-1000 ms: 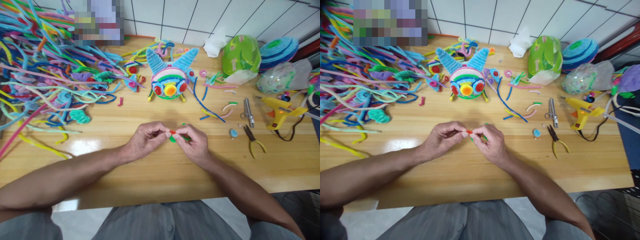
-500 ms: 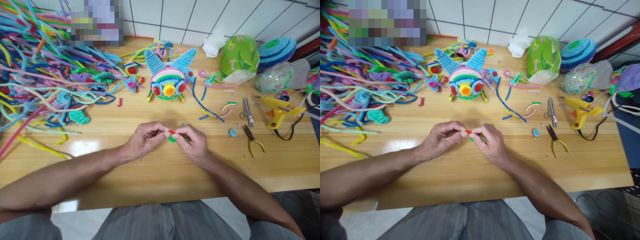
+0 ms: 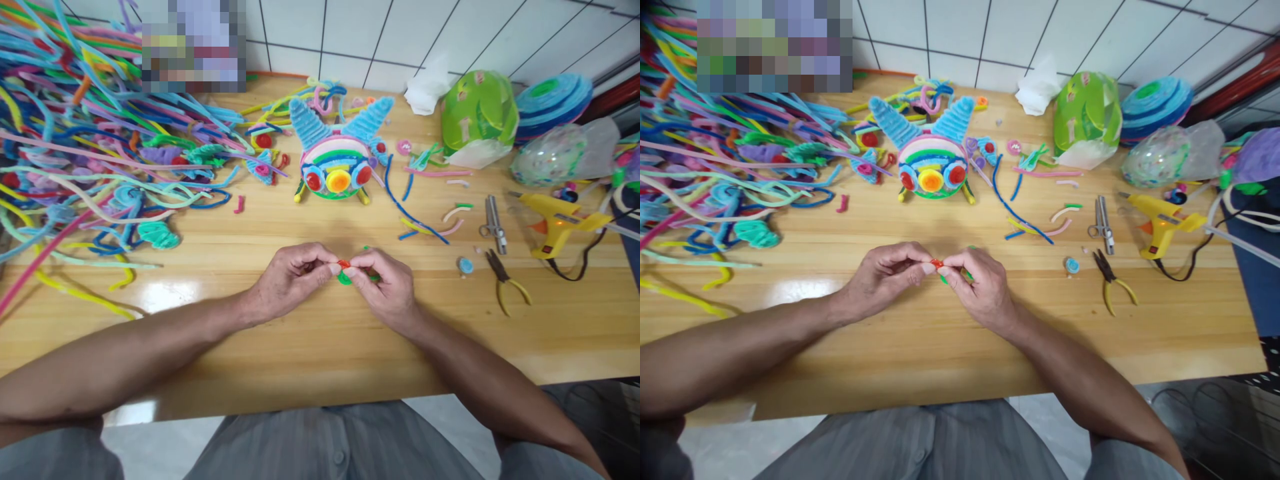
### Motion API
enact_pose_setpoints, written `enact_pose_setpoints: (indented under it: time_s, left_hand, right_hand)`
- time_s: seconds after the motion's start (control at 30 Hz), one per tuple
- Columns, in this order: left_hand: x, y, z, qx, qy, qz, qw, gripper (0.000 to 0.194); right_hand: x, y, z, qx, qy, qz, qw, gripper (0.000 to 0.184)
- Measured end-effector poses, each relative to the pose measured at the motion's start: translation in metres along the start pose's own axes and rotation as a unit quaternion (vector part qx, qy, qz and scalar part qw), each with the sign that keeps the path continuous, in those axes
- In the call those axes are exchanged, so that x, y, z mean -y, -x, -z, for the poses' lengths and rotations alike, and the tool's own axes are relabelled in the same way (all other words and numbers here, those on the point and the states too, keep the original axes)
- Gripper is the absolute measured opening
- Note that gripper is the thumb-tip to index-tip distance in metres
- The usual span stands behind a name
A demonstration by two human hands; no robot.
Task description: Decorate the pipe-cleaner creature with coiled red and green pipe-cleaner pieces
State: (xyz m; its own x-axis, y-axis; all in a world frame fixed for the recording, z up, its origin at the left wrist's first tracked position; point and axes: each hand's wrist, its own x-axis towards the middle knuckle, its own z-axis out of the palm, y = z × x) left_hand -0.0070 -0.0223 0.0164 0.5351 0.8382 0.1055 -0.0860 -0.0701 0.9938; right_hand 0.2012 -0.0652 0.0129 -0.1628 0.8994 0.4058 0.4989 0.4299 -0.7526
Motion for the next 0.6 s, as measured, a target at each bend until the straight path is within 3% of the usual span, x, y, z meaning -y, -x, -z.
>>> enact_pose_setpoints:
  time_s: [0.2,0.33,0.47,0.6]
  left_hand:
    - [0.0008,0.0009,0.0000,0.001,-0.015,-0.019,1.000,0.016]
    - [0.0028,0.0027,0.0006,-0.002,-0.064,-0.093,0.994,0.007]
    - [0.0038,0.0038,0.0014,0.006,-0.109,-0.177,0.978,0.012]
    - [0.0035,0.0037,0.0018,0.010,-0.115,-0.191,0.975,0.016]
  right_hand:
    - [-0.0002,-0.0003,-0.0004,-0.005,0.008,0.019,1.000,0.011]
    - [0.0002,0.0002,0.0000,-0.013,0.021,0.054,0.998,0.011]
    - [0.0009,0.0008,0.0012,-0.018,0.033,0.084,0.996,0.013]
    - [0.0010,0.0004,0.0020,-0.018,0.034,0.094,0.995,0.013]
